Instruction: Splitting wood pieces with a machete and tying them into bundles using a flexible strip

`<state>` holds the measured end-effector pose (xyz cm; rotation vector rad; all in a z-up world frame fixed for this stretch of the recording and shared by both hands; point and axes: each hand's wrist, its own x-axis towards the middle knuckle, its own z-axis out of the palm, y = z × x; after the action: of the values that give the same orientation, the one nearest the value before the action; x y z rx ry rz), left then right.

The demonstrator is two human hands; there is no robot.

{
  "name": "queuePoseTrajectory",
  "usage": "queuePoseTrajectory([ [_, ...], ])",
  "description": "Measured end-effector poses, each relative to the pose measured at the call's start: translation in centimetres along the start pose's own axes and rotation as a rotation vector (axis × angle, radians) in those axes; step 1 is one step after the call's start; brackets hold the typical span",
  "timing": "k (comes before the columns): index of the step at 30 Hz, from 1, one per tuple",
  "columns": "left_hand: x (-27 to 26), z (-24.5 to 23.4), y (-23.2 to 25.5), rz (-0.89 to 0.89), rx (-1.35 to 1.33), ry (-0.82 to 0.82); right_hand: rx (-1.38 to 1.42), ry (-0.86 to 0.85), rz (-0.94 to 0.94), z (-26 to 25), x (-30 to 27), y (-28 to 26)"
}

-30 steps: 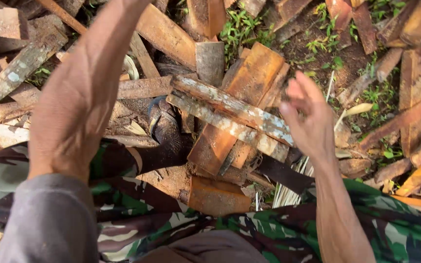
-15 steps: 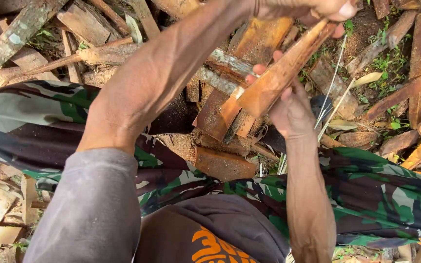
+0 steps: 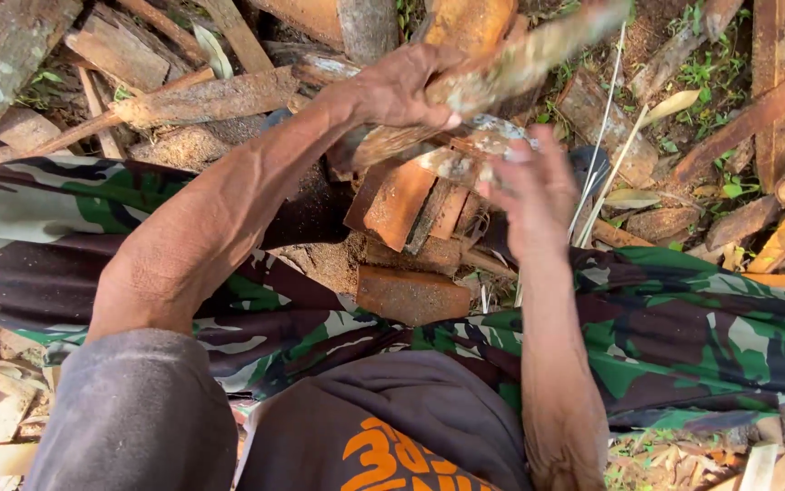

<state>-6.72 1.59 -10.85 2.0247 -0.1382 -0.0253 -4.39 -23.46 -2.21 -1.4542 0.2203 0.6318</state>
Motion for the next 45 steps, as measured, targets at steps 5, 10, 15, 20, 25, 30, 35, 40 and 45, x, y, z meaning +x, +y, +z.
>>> queuePoseTrajectory([
  [5,-2.6,0.3,-3.2,-0.630,-0.699,-0.249,-0.055,0.059,-0.126,-4.4,5.1,2.3],
  [10,-5.3,-2.6,1.3,-0.615,-0.031,-0.371,-0.495,-0.134,-0.242,-4.3,6.3,6.4],
  [15,-4.8,-3.5,1.0,-0.677,0.122,-0.512,-0.493,-0.171,-0.300,-5.3,5.8,6.9],
  [20,-2.3,-3.5,3.2,-0.659,0.366,-0.646,-0.605,0.018,-0.306,-6.1,5.2,8.5],
  [25,-1.6,-2.7,1.0,-0.641,0.302,-0.618,-0.738,0.086,-0.347,-6.6,6.8,9.7],
  [30,-2.4,-2.7,-1.3,-0.383,0.224,-0.394,-0.806,0.093,-0.372,-6.6,7.1,9.7],
  [35,-3.6,-1.4,0.2,-0.262,0.554,-0.261,-0.801,0.174,-0.330,-10.0,10.7,13.7],
  [40,-3.4,1.2,1.0,-0.328,0.821,-0.454,-0.932,0.372,-0.354,-9.0,10.7,13.9],
  [45,-3.3,5.6,-4.1,-0.290,0.997,-0.224,-1.078,0.404,-0.404,-5.6,7.9,11.4],
])
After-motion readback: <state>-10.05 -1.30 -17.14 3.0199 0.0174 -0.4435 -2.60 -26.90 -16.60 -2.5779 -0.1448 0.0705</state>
